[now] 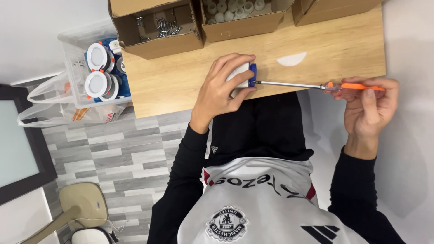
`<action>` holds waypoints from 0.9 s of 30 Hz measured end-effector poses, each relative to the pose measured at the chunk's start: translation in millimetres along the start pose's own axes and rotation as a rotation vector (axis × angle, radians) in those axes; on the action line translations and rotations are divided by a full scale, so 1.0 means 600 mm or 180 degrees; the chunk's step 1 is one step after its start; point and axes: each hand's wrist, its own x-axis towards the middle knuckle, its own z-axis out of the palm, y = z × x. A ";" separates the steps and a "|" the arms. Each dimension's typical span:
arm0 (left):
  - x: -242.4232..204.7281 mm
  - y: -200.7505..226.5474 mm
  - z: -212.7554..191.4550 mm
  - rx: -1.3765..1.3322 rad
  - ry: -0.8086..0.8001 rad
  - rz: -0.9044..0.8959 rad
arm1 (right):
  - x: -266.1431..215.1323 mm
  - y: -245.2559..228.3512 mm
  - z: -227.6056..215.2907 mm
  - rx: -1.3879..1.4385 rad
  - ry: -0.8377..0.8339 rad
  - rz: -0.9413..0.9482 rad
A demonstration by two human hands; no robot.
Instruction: The person assembles electrical components by inserting a white plastic housing into a blue plastic base. They use a screwdriver to tighten screws on the side of the assembly, securing the two parts together. The person handles the components and the tool with both hands on a wooden table.
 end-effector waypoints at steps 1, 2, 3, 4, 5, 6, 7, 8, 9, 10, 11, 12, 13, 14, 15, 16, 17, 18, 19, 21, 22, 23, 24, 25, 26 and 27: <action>0.000 -0.001 0.001 -0.0002 -0.0004 -0.0007 | 0.000 0.000 0.002 0.0001 0.0001 0.0008; 0.000 -0.002 0.000 -0.0017 -0.0022 -0.0023 | -0.001 0.000 0.004 -0.0002 0.0002 0.0036; -0.001 -0.001 0.000 -0.0028 -0.0036 -0.0045 | -0.001 -0.001 0.006 -0.0004 -0.0004 0.0067; -0.005 0.001 0.000 -0.0026 -0.0036 -0.0058 | -0.005 -0.003 0.009 -0.0002 -0.0011 0.0078; -0.004 -0.001 0.000 -0.0037 -0.0040 -0.0049 | -0.003 -0.004 0.012 -0.0014 -0.0017 0.0068; -0.004 -0.002 0.000 -0.0048 -0.0045 -0.0039 | 0.000 -0.005 0.015 -0.0026 -0.0024 0.0059; -0.001 -0.002 -0.002 -0.0043 -0.0038 -0.0043 | 0.000 -0.002 0.012 -0.0027 -0.0032 0.0058; 0.001 -0.002 -0.004 -0.0041 -0.0049 -0.0039 | 0.001 0.003 0.009 -0.0045 0.0016 0.0110; 0.000 0.000 -0.005 -0.0055 -0.0072 -0.0050 | -0.004 0.006 0.005 -0.0069 0.0074 0.0185; -0.001 0.001 -0.005 -0.0067 -0.0077 -0.0067 | -0.005 0.003 0.004 -0.0076 0.0075 0.0206; -0.001 0.000 -0.004 -0.0042 -0.0097 -0.0071 | -0.004 0.002 0.004 -0.0248 0.0084 0.0221; 0.000 0.000 -0.004 -0.0017 -0.0118 -0.0075 | -0.003 0.000 0.004 -0.0421 0.0092 0.0237; 0.000 -0.001 -0.004 -0.0022 -0.0119 -0.0082 | -0.003 0.002 -0.001 -0.0424 0.0091 0.0245; -0.001 -0.001 -0.004 -0.0034 -0.0140 -0.0109 | -0.003 0.004 -0.005 -0.0508 0.0041 0.0250; -0.002 -0.001 -0.004 -0.0040 -0.0158 -0.0137 | -0.003 0.006 -0.010 -0.0588 -0.0016 0.0252; -0.001 0.000 -0.005 -0.0037 -0.0157 -0.0146 | -0.001 0.004 -0.010 -0.0587 -0.0023 0.0258; 0.000 0.000 -0.006 -0.0041 -0.0170 -0.0146 | 0.000 0.002 -0.010 -0.0609 -0.0087 0.0257; 0.000 0.000 -0.006 -0.0045 -0.0184 -0.0145 | 0.002 0.000 -0.011 -0.0630 -0.0151 0.0256; 0.000 0.000 -0.006 -0.0047 -0.0185 -0.0149 | 0.002 0.003 -0.015 -0.0632 -0.0151 0.0260; 0.001 0.001 -0.006 0.0012 -0.0133 -0.0102 | 0.002 0.007 -0.024 -0.0565 -0.0235 0.0204; 0.001 0.001 -0.005 0.0008 -0.0135 -0.0105 | 0.000 0.010 -0.029 -0.0567 -0.0233 0.0208; 0.002 0.001 -0.005 0.0024 -0.0131 -0.0091 | -0.002 0.014 -0.033 -0.0500 -0.0208 0.0243; 0.002 0.001 -0.006 0.0039 -0.0126 -0.0078 | -0.004 0.018 -0.037 -0.0434 -0.0183 0.0278; 0.002 0.001 -0.006 0.0039 -0.0131 -0.0084 | -0.005 0.019 -0.036 -0.0431 -0.0183 0.0286; 0.002 0.001 -0.006 0.0046 -0.0136 -0.0085 | -0.006 0.020 -0.036 -0.0407 -0.0192 0.0289; 0.003 0.000 -0.006 0.0056 -0.0136 -0.0078 | -0.005 0.021 -0.036 -0.0383 -0.0200 0.0281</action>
